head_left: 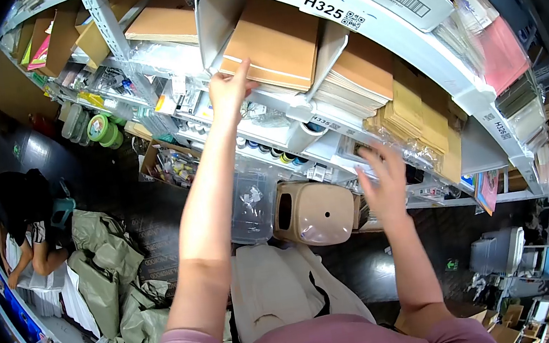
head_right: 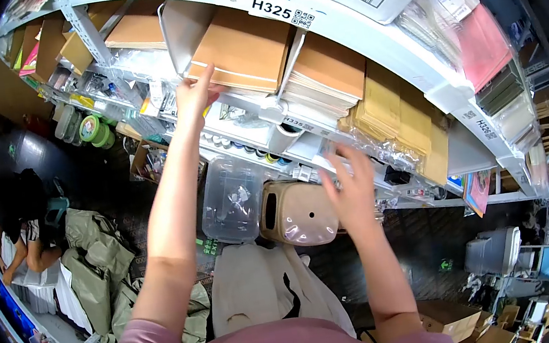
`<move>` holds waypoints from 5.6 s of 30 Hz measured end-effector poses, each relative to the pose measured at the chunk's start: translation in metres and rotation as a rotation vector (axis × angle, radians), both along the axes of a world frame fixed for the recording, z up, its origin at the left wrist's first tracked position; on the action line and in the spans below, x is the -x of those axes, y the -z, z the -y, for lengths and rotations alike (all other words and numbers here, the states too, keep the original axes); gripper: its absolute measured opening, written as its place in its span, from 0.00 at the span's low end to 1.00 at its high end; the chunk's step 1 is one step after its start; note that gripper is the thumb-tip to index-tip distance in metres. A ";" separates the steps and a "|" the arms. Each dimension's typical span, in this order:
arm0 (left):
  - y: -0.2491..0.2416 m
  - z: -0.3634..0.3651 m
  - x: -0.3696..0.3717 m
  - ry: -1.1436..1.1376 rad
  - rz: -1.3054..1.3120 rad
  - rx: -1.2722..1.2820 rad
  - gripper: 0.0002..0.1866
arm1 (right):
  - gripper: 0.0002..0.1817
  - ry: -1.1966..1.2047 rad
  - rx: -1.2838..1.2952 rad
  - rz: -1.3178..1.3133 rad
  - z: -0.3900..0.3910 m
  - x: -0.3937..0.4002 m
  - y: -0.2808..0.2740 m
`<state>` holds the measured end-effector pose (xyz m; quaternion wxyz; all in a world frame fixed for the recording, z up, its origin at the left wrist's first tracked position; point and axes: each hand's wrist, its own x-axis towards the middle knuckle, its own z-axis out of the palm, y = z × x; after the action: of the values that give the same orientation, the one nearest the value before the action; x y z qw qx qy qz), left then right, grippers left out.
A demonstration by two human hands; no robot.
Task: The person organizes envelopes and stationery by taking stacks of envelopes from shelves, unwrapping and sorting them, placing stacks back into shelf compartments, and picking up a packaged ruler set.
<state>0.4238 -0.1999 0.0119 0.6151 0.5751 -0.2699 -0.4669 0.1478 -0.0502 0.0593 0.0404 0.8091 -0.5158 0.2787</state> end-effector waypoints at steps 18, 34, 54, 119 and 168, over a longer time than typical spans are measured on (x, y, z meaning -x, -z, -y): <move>-0.057 0.024 -0.026 0.297 0.017 0.032 0.17 | 0.18 0.041 -0.299 0.010 -0.060 0.017 0.042; -0.022 -0.078 -0.011 -0.119 0.090 0.205 0.15 | 0.13 0.004 -0.905 0.851 -0.073 0.039 0.080; 0.004 -0.380 0.116 0.169 1.095 0.388 0.18 | 0.19 -0.573 -1.609 1.859 -0.047 0.004 0.159; -0.003 -0.121 -0.069 0.512 -0.216 0.114 0.21 | 0.21 0.080 -0.605 1.629 -0.048 -0.132 0.079; 0.055 0.022 -0.050 0.363 0.648 0.529 0.33 | 0.41 0.375 -0.089 1.136 0.125 -0.195 0.104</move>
<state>0.4739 -0.2221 -0.0428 0.5330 0.4581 -0.6549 -0.2780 0.3429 -0.1752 -0.0444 -0.2272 0.4295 -0.6017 0.6339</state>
